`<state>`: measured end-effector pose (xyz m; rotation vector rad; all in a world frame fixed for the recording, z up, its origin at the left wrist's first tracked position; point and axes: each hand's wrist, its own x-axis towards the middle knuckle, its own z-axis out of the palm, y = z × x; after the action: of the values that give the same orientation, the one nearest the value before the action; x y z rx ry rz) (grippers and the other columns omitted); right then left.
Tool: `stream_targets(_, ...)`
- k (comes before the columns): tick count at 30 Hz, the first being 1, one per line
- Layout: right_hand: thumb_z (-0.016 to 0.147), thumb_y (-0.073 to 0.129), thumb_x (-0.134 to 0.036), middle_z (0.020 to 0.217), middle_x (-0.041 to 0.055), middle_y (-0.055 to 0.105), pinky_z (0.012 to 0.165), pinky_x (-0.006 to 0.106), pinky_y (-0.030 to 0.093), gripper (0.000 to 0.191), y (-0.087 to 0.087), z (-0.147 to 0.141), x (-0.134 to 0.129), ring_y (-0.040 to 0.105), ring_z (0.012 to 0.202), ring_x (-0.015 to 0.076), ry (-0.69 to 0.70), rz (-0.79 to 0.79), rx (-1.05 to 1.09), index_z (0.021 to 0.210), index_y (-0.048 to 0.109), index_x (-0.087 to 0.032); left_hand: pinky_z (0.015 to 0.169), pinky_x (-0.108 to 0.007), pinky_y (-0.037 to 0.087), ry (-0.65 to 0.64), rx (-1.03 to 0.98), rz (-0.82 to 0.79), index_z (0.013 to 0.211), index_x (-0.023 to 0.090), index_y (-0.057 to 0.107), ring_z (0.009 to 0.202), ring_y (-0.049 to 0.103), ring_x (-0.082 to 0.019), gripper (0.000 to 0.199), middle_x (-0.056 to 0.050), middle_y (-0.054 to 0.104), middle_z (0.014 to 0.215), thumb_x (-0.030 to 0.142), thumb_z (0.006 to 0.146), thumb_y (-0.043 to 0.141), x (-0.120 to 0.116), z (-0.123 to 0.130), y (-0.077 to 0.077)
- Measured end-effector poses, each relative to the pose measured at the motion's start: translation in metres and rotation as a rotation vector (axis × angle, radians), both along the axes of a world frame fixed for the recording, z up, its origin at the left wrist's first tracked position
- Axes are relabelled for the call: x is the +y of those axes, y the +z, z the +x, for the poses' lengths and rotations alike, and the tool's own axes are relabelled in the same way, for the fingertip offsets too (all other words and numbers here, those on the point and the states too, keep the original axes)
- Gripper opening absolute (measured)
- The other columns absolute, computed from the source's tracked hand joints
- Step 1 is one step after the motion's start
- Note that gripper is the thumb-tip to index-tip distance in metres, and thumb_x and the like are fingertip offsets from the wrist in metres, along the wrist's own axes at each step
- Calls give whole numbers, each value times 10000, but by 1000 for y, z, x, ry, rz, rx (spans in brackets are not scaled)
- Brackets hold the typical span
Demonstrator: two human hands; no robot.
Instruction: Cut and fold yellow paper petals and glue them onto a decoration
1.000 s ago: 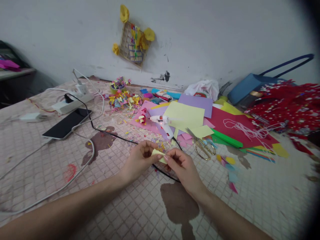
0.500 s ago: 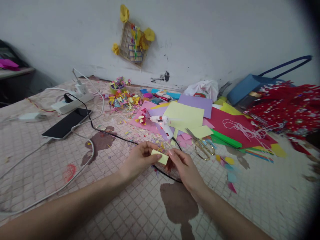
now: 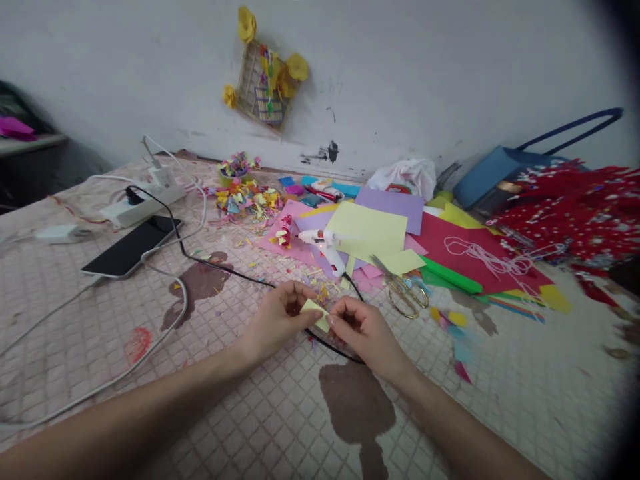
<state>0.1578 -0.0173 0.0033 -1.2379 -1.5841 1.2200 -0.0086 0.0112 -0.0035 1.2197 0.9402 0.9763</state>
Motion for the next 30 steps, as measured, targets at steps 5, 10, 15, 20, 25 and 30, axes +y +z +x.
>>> stream_targets(5,809,537,-279,565,-32,515,490,211,379,162,1,-1,0,473,511,95,-14,-59,68,688,519,-173,573,-213,431,-32,-86,-62,829,137,537,602,557,-93,267,11,593,688,260,661,704,0,0,1)
stream_targets(10,796,561,-283,564,-37,523,489,209,380,170,2,-2,0,466,496,85,-2,-100,114,677,512,-173,564,-193,422,-29,-108,-84,851,131,536,572,543,-72,270,26,589,649,229,669,709,1,-2,2)
stream_targets(15,799,573,-319,575,-35,558,487,200,383,182,2,0,0,475,485,77,34,-176,178,701,532,-172,534,-184,402,-41,-125,-119,842,130,538,532,523,-62,281,42,580,604,221,650,724,2,-3,2)
stream_targets(20,854,493,-408,586,-18,588,480,196,392,281,0,2,2,505,495,85,31,-216,216,723,551,-167,534,-183,399,-65,-118,-147,846,120,539,545,520,-62,284,33,586,632,222,651,719,1,-2,5)
stream_targets(25,840,515,-425,570,-26,556,475,197,378,291,1,4,3,475,487,80,53,-221,200,716,548,-164,543,-197,401,-86,-60,-143,863,120,531,555,523,-72,300,25,581,645,243,654,708,1,-2,6)
stream_targets(30,771,625,-360,584,-48,491,456,185,329,232,0,5,3,417,488,59,104,-210,170,715,519,-162,512,-197,373,-111,23,-26,883,123,538,531,492,-68,297,32,549,640,258,665,690,0,-2,4)
